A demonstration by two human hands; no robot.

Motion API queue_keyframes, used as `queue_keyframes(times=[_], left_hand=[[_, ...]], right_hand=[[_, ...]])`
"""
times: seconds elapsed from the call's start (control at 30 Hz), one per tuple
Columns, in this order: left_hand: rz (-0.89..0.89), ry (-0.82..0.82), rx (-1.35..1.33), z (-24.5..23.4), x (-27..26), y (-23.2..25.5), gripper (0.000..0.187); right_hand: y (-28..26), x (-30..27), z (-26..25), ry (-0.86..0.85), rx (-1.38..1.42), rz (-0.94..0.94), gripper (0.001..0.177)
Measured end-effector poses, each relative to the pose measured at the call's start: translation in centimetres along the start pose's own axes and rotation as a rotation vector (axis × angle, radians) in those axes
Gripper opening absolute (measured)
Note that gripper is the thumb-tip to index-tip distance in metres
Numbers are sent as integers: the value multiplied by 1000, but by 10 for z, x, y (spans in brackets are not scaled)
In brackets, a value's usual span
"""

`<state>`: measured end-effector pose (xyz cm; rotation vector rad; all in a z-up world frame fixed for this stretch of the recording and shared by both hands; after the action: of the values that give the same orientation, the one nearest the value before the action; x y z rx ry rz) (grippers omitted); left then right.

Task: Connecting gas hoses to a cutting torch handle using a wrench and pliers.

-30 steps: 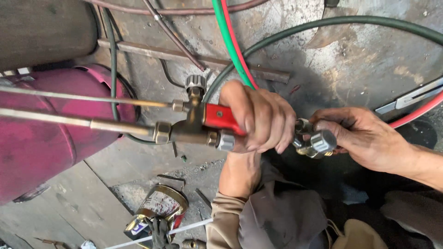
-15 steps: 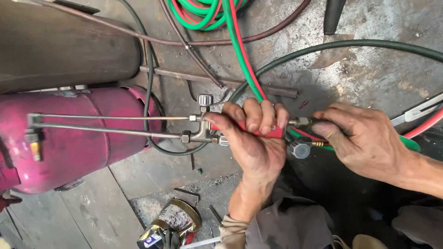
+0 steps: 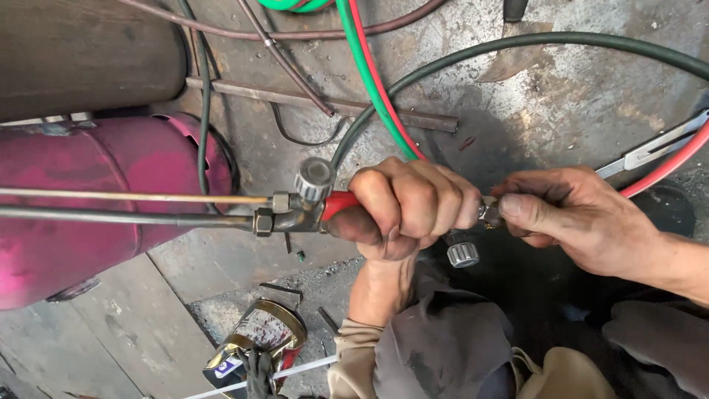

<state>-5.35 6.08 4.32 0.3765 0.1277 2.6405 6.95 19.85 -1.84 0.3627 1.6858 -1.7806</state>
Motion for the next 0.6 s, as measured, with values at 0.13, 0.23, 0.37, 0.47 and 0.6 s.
queue_keyframes(times=[0.13,0.23,0.37,0.47,0.6], left_hand=[[-92,-421,-152,-3,20,-8,45],[-128,-600,-268,-5,23,-13,42],[-151,-746,-393,-3,27,-18,37],[-208,-820,-457,-11,23,-13,32],[-201,-242,-115,-26,4,3,45]], right_hand=[[28,4,1,-157,416,137,38],[39,4,8,-283,614,190,43],[52,-2,18,-523,787,267,48],[47,8,12,-560,743,262,46],[11,21,-11,-175,104,264,43]])
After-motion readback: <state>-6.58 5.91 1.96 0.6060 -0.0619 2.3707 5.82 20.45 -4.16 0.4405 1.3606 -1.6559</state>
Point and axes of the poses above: each hand's wrist, its own x-axis towards the middle knuckle, its own z-axis out of the palm, y = z × x, the point moved 4 cm from there along x, towards the middle knuckle, and after that the axes turned 15 degrees about -x, right-handed, at the moved point
